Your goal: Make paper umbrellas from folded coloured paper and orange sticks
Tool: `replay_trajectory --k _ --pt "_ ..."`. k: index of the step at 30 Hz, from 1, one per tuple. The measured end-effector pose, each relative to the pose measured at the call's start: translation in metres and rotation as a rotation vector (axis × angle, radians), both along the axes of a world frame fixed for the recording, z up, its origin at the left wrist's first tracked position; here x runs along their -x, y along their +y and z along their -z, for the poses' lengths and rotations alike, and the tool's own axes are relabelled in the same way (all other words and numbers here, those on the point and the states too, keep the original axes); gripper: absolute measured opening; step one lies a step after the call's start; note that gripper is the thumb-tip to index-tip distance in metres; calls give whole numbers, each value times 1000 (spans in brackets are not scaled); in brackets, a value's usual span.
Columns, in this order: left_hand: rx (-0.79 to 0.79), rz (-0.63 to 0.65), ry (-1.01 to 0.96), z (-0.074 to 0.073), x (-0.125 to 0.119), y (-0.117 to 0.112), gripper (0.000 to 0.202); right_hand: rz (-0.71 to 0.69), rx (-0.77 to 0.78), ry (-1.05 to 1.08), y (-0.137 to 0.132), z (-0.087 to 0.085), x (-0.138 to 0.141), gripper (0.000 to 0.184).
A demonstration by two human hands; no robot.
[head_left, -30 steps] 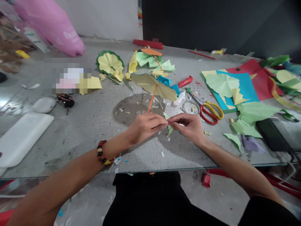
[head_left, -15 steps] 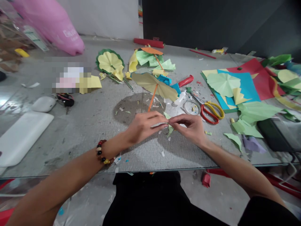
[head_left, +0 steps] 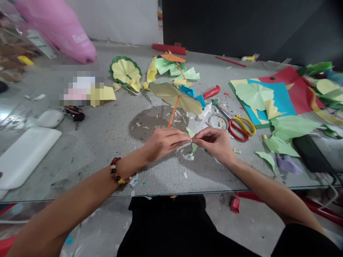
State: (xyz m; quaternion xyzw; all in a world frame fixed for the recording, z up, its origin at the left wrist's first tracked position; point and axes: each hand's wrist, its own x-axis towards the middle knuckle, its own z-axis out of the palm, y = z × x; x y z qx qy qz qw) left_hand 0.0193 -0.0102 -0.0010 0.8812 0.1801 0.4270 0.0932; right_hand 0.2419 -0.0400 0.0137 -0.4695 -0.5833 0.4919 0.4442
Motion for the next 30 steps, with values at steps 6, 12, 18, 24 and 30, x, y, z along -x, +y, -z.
replay_trajectory --k 6,12,18,24,30 --pt "80 24 -58 1 -1 1 11 3 18 39 -2 -2 2 23" --pt "158 11 -149 1 -4 -1 7 -40 74 102 -1 -4 2 28" --pt "308 37 -194 -1 -7 -5 11 -26 28 57 -1 -2 3 27" --pt "376 -4 -177 -3 -7 -7 13 2 -61 30 -4 -1 2 19" --pt "329 -36 -175 -3 -7 -7 12 28 -156 -106 -8 -5 1 7"
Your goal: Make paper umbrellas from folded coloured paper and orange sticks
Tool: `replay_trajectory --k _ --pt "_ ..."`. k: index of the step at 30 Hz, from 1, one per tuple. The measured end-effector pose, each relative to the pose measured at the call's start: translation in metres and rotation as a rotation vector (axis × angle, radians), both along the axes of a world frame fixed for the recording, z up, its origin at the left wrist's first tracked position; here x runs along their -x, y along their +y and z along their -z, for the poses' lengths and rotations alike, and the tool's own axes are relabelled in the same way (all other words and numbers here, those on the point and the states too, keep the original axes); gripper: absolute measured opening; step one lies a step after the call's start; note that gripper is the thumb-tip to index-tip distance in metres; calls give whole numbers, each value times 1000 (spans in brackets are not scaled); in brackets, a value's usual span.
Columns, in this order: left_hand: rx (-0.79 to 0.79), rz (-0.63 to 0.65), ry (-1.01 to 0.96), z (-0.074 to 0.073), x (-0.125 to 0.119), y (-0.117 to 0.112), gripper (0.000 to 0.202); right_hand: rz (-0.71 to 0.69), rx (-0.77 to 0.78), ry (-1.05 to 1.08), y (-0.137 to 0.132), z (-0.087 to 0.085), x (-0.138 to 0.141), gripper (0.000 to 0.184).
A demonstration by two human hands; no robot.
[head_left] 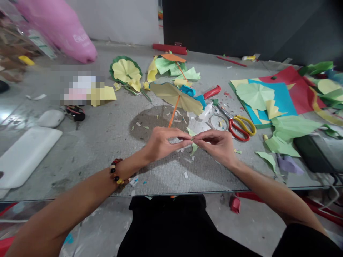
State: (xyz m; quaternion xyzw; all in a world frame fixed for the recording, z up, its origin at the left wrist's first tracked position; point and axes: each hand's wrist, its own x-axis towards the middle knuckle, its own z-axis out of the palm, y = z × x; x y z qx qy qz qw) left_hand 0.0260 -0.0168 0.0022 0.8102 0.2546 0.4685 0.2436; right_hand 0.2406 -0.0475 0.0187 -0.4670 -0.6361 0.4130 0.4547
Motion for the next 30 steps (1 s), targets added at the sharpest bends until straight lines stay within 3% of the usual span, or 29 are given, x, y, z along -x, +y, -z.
replay_trajectory --k 7,13,17,24,30 --pt "-43 26 -22 0 1 1 15 -78 69 19 2 -3 -4 12" --pt "-351 17 35 3 5 0 19 -213 332 208 8 6 -7 30" --pt "-477 -11 106 6 7 0 23 -255 388 290 9 8 -7 31" --pt "-480 26 102 4 7 1 21 -212 324 292 10 6 -6 24" --pt "-276 211 50 -1 3 -3 13 -430 429 338 8 1 -6 20"
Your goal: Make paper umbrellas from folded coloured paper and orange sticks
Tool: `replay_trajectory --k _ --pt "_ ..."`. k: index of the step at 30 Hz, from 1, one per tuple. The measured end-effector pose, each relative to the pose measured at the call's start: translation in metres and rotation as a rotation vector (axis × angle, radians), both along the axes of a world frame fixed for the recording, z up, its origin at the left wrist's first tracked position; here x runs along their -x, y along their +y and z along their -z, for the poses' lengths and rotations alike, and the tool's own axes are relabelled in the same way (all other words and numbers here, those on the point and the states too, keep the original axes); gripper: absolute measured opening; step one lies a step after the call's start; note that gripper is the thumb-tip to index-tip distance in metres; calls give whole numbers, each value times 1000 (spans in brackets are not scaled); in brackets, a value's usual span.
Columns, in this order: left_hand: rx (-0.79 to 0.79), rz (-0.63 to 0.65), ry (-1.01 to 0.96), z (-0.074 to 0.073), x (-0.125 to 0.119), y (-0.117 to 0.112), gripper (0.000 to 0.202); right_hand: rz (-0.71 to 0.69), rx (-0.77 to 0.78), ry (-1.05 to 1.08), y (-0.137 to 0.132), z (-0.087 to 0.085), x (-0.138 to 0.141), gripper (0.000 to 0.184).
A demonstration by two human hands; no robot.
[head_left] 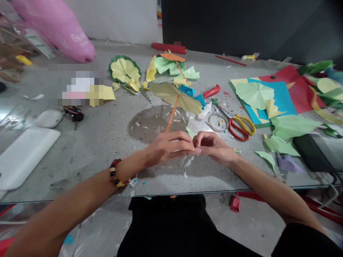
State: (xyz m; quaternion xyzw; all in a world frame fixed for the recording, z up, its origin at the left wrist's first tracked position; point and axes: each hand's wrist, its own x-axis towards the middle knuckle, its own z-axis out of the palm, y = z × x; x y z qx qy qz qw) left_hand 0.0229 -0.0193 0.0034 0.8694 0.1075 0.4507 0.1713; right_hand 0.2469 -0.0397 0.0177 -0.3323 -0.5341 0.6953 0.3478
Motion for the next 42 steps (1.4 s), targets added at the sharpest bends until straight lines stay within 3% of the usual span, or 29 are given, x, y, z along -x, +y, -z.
replay_trajectory --k 5,12,19,30,36,42 --pt "158 96 -50 -5 -9 -11 8 -119 37 62 -3 -8 1 20" --pt "86 80 30 -4 -5 -7 8 -125 -3 145 0 -3 -2 23" --pt "-35 -65 84 0 1 0 7 86 -46 10 3 3 -3 12" --pt "154 50 40 -4 -1 2 10 207 -193 4 1 10 0 12" --pt "242 10 14 -6 1 5 11 283 -291 -47 1 9 1 10" --pt "224 -53 -3 -7 -1 2 9 325 -338 -55 -1 7 4 11"
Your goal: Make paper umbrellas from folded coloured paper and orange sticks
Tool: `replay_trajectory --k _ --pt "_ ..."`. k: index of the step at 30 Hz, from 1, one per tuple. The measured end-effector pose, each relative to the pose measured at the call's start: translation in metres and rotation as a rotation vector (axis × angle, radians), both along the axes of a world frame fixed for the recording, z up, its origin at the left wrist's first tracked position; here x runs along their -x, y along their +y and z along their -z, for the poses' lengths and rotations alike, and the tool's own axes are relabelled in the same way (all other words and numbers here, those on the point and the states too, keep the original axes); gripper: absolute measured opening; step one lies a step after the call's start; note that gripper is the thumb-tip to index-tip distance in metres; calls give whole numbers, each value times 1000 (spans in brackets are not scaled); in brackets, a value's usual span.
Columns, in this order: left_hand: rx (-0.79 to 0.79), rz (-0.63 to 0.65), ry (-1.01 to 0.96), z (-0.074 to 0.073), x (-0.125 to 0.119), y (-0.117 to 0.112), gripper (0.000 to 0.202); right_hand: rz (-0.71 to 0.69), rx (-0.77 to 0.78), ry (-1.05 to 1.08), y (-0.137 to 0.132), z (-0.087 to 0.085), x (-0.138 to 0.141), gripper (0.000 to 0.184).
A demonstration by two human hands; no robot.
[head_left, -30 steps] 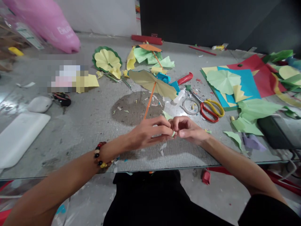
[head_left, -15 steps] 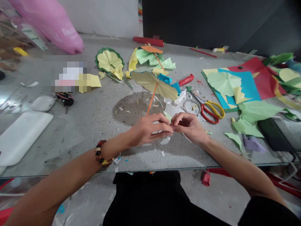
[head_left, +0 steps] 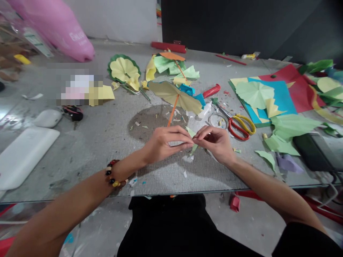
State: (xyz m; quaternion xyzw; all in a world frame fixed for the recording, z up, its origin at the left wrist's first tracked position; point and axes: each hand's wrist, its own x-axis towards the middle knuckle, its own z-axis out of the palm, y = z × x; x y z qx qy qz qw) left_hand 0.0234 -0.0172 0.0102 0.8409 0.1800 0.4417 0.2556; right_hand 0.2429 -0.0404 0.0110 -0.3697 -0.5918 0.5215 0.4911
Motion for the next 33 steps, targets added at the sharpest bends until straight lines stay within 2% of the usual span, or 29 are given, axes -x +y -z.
replay_trajectory --k 6,16,21,26,29,33 --pt "-27 -62 5 -1 -1 -2 8 31 55 -8 2 2 0 12" --pt "-72 -122 -10 1 -1 -3 6 22 14 -30 1 -1 2 11" --pt "-238 -148 22 6 1 -6 11 -12 -1 -23 -1 -1 0 13" --pt "-357 -203 30 13 5 -7 30 -45 -15 -22 -3 -3 0 15" --pt "-391 -163 45 11 8 -7 32 -70 -8 -20 -4 -5 0 13" --pt "-472 -70 134 -1 12 -9 28 -87 -34 -29 -3 -3 -3 11"
